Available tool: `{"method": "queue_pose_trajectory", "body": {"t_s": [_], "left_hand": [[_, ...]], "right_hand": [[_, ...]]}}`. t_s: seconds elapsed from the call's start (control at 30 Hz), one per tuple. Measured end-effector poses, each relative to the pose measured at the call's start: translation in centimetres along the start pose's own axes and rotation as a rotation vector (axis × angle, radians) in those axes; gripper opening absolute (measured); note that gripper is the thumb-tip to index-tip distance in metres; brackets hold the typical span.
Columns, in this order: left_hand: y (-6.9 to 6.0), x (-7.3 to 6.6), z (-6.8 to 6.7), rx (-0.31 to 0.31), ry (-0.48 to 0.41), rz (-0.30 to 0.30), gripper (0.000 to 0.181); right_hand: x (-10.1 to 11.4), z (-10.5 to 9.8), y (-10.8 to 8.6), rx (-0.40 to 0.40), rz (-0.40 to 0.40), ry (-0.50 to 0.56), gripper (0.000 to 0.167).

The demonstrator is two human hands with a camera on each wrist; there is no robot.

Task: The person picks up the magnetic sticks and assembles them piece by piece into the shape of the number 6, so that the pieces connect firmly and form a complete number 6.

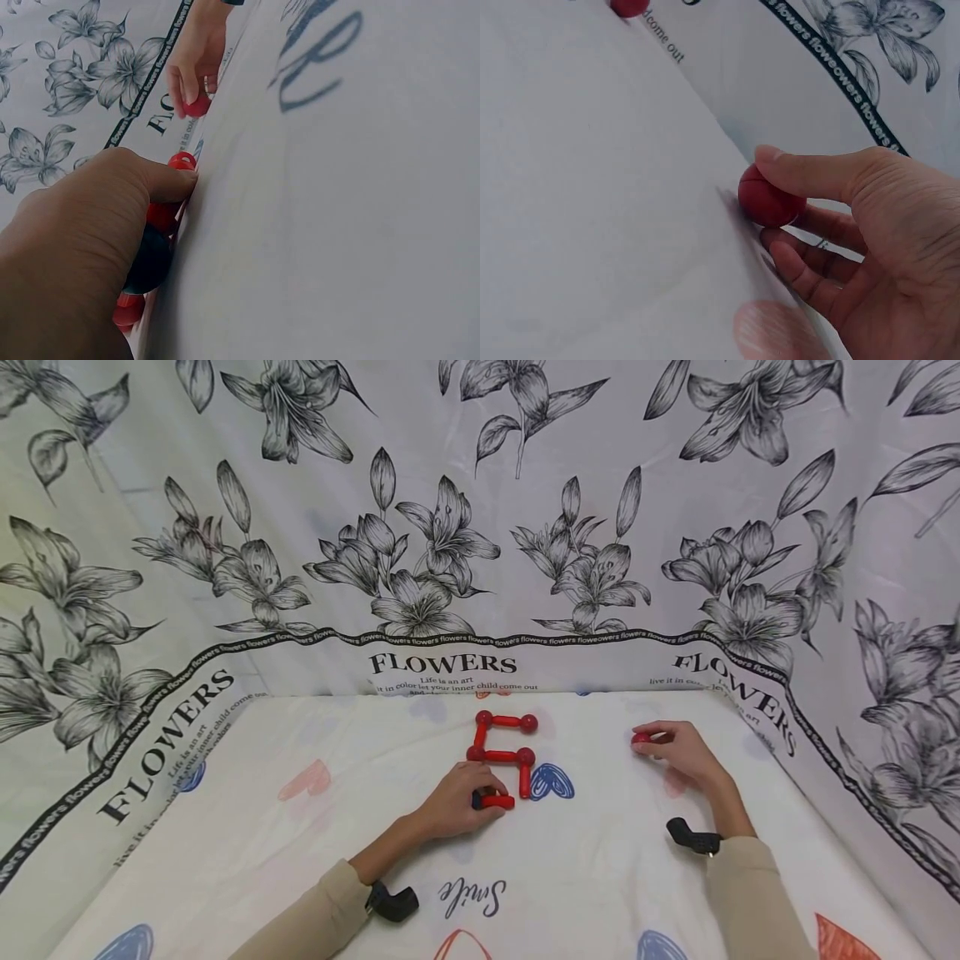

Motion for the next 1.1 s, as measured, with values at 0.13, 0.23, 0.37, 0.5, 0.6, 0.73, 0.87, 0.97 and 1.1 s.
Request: {"method": "queue_pose_trajectory", "body": {"t_s": [0.13, 0.23, 0.37, 0.5, 0.6, 0.73, 0.87, 0.97, 1.1], "left_hand": [[0.1, -0.1, 0.1, -0.008, 0.005, 0.014, 0.016], [0.1, -0.2, 0.1, -0.008, 0.007, 0.018, 0.016], [0.1, -0.1, 0.2, 0.007, 0.008, 0.008, 0.016], [0.0, -0.1, 0.2, 0.013, 0.005, 0.004, 0.015], [0.0, -0.2, 0.0, 0.008, 0.0, 0.009, 0.015], [0.0, -0.3, -0.2, 0.004, -0.004, 0.008, 0.015], [0.0, -0.2, -0.2, 0.007, -0.001, -0.001, 0.016], [0.0, -0.2, -0.2, 0.007, -0.004, -0.002, 0.016], [0.0, -0.2, -0.2, 0.004, -0.009, -0.001, 0.016]], "right_hand": [[0.9, 0.5, 0.1, 0.008, -0.005, -0.018, 0.05], [1.4, 0.9, 0.2, 0.014, 0.015, -0.011, 0.053], [2.7, 1.8, 0.4, 0.039, -0.024, 0.037, 0.053], [4.4, 2.7, 0.7, 0.083, -0.119, 0.058, 0.046], [5.1, 3.4, 0.9, 0.12, -0.136, 0.031, 0.04], [5.8, 4.6, 1.0, 0.169, -0.122, 0.024, 0.041], [6.0, 5.7, 0.9, 0.204, -0.083, 0.09, 0.045], [6.1, 6.5, 0.8, 0.233, -0.063, 0.133, 0.045], [6.5, 7.3, 0.9, 0.261, -0.067, 0.173, 0.043]]}}
Point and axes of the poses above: each hand's wrist, its own y-axis towards the middle knuckle, its own z-axis out of the palm, x = y × z, the point moved 10 cm from there along y, towards the middle knuckle
